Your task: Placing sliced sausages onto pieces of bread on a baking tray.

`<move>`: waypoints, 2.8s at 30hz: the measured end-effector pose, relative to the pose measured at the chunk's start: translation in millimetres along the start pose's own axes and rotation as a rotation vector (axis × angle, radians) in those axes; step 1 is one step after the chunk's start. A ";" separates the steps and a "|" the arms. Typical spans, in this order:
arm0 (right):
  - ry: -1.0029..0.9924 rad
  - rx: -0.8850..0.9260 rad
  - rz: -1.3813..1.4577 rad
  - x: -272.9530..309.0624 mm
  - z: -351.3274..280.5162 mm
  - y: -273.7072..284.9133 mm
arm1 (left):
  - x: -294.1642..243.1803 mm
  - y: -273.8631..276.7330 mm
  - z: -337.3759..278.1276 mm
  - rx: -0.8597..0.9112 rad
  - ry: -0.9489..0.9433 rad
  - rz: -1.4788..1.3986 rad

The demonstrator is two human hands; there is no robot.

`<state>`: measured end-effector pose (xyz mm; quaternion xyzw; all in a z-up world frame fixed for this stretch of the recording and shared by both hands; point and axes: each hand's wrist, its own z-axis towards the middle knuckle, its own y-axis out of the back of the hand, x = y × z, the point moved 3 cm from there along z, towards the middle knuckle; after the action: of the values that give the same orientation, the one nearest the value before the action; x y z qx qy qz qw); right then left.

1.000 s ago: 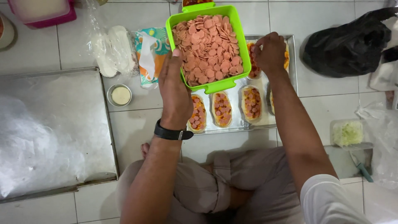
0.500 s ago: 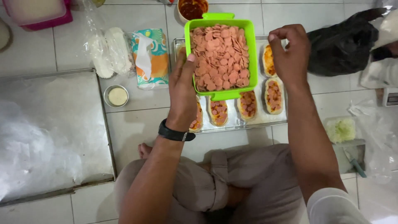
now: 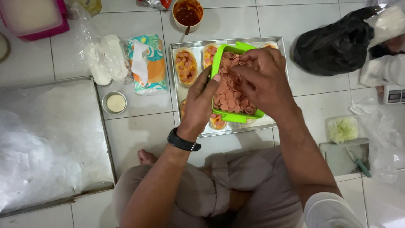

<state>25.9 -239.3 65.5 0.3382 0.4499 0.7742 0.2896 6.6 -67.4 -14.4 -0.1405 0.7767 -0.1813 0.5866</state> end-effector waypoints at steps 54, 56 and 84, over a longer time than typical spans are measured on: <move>-0.566 -0.226 0.701 -151.2 -23.8 -72.5 | -35.2 71.6 17.2 -0.189 -0.358 -0.279; -0.591 -0.176 0.577 -165.4 -22.3 -93.3 | -50.1 71.0 15.2 -0.193 -0.349 -0.358; -0.088 -0.002 -0.238 -195.7 -5.3 -167.2 | -54.0 66.0 13.9 -0.237 -0.271 -0.483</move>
<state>163.9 -317.8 -137.1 0.3155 0.4730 0.7192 0.3994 34.3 13.3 -0.8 -0.4116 0.6514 -0.2032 0.6042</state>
